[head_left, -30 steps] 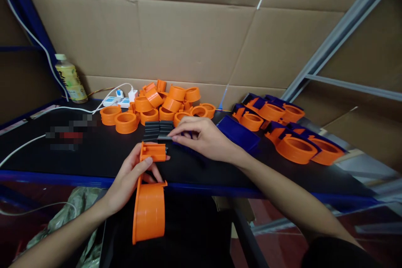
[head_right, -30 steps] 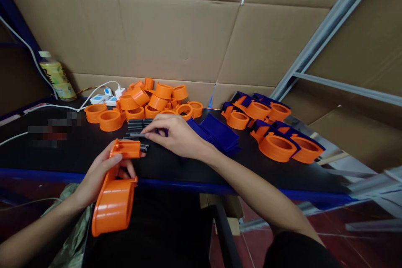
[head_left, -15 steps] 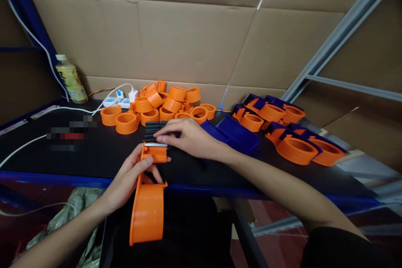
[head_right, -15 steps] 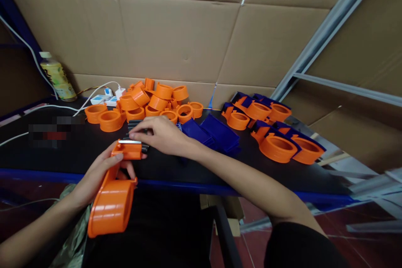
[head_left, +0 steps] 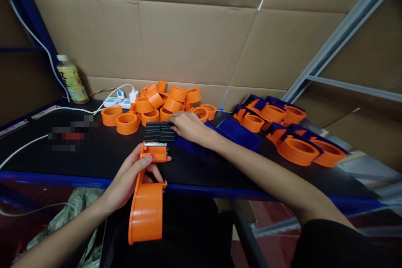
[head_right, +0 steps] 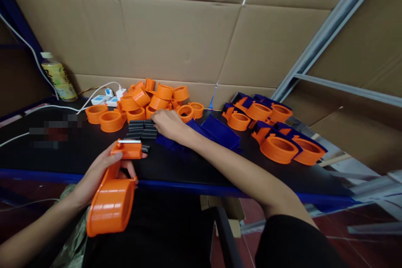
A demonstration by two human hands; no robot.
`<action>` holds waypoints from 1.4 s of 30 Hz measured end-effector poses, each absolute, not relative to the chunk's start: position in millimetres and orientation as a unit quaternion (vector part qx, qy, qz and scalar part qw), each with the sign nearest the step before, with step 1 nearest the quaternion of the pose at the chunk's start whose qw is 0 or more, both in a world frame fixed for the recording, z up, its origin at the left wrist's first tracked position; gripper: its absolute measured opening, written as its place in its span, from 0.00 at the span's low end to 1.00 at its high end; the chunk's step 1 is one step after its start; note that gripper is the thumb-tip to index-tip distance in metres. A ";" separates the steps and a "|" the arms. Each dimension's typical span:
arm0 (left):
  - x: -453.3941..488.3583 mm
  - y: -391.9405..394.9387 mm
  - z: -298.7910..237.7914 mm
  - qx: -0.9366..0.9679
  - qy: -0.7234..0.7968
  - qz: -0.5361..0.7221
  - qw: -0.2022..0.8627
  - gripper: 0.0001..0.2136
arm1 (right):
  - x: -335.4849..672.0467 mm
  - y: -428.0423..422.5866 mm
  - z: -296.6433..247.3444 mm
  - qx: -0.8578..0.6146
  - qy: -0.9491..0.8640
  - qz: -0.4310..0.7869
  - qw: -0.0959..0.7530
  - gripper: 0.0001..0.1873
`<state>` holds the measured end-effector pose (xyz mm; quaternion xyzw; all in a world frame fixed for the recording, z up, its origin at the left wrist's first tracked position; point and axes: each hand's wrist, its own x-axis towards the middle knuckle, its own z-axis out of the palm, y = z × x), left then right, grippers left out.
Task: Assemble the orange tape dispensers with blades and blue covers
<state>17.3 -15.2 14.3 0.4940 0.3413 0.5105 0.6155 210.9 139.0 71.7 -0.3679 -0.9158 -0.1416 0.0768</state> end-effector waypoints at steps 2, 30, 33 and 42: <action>17.3 -15.8 14.7 0.493 0.341 0.513 0.614 0.17 | 210.5 139.1 70.4 -0.365 -0.917 -0.139 0.080 0.10; 24.7 -14.4 13.4 0.440 0.327 0.564 0.617 0.17 | 205.5 55.0 60.6 -0.209 -0.878 0.134 0.408 0.03; 24.7 -13.6 13.4 0.432 0.325 0.563 0.625 0.16 | 202.1 48.5 58.7 -0.209 -0.871 0.131 0.424 0.03; 15.0 -13.3 15.7 0.320 0.317 0.522 0.724 0.15 | 212.1 37.6 71.2 -0.099 -0.908 0.075 0.399 0.13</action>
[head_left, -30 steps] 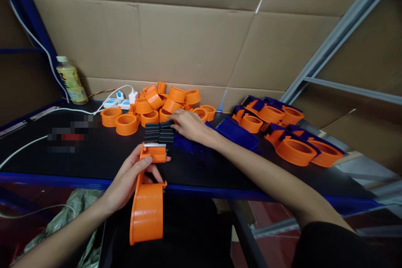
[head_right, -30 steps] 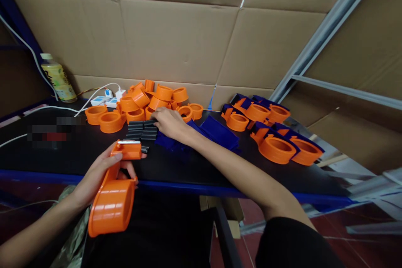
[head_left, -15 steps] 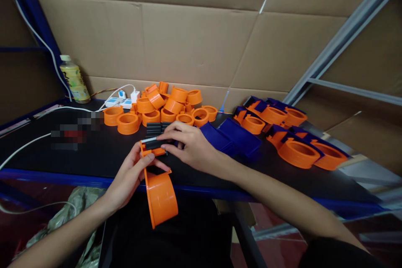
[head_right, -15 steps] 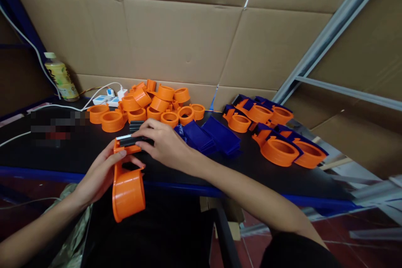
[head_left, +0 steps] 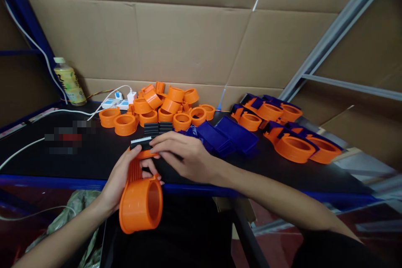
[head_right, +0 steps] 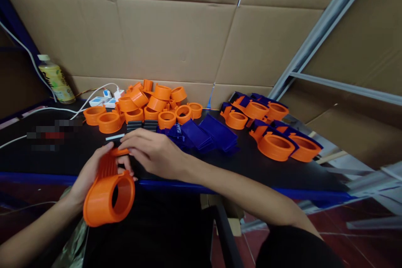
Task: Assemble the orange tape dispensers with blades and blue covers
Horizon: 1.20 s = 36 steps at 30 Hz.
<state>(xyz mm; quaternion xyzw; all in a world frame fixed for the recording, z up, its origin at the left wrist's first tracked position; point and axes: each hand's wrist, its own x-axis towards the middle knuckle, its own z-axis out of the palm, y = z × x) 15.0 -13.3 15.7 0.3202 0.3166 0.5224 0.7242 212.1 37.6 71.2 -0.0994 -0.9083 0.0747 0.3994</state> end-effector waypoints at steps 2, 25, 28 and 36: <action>14.6 -14.1 17.4 0.315 0.304 0.528 0.728 0.18 | 225.4 47.4 81.0 -0.154 -0.906 0.052 0.390 0.12; 14.4 -14.4 18.5 0.335 0.310 0.506 0.732 0.23 | 301.8 85.3 96.0 -0.485 -0.862 -0.041 0.144 0.09; 18.5 -16.3 20.6 0.375 0.323 0.526 0.691 0.21 | 287.1 70.0 100.3 -0.452 -0.859 0.085 0.224 0.10; 25.4 -20.4 15.8 0.368 0.326 0.564 0.664 0.18 | 228.9 45.5 80.5 -0.375 -0.826 0.286 0.308 0.07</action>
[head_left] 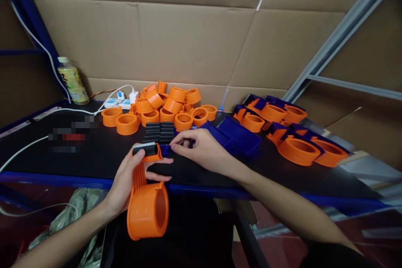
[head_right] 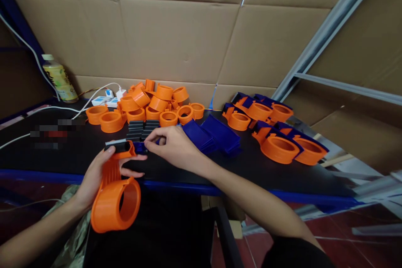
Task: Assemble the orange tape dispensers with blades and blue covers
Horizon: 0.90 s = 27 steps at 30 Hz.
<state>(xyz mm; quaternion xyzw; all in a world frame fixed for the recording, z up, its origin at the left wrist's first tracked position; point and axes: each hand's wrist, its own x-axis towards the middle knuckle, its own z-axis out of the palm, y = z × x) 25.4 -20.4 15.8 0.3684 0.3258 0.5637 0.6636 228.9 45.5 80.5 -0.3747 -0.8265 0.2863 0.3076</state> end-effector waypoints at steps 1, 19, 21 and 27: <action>24.1 -19.4 14.1 0.357 0.328 0.562 0.671 0.19 | 225.9 44.9 77.4 -0.372 -0.819 0.306 0.313 0.08; 10.2 -18.1 13.7 0.294 0.251 0.441 0.810 0.20 | 237.5 34.2 68.2 -0.201 -0.839 0.390 0.323 0.20; 11.6 -19.9 16.3 0.296 0.254 0.443 0.807 0.20 | 237.1 32.5 68.1 -0.219 -0.829 0.373 0.355 0.20; 23.0 -23.8 21.1 0.287 0.317 0.424 0.798 0.22 | 236.8 32.6 70.7 -0.223 -0.855 0.288 0.369 0.19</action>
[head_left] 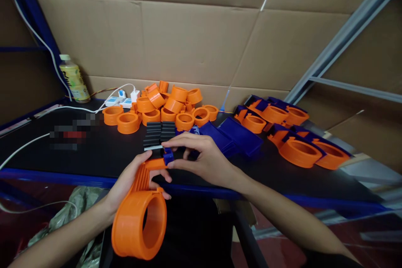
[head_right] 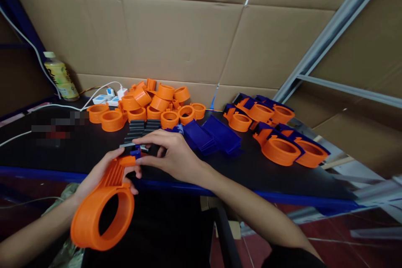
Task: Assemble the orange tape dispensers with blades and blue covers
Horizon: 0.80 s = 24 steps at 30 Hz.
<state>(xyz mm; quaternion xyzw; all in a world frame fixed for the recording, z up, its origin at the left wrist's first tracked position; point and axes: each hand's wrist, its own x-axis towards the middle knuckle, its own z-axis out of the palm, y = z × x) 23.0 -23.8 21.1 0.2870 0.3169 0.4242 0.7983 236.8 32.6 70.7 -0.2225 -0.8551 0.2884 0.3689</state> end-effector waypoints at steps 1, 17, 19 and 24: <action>25.1 -24.7 21.1 0.285 0.322 0.430 0.793 0.21 | 236.1 32.3 69.3 -0.219 -0.859 0.278 0.370 0.19; 35.8 -39.7 17.2 0.351 0.348 0.506 0.706 0.14 | 234.1 18.6 38.2 -0.179 -0.870 0.170 0.426 0.19; 37.6 -42.0 16.4 0.356 0.363 0.525 0.683 0.13 | 234.3 16.0 39.0 -0.172 -0.883 0.127 0.419 0.19; 35.5 -43.1 11.8 0.412 0.355 0.546 0.637 0.12 | 233.2 12.1 45.9 -0.160 -0.899 0.055 0.404 0.19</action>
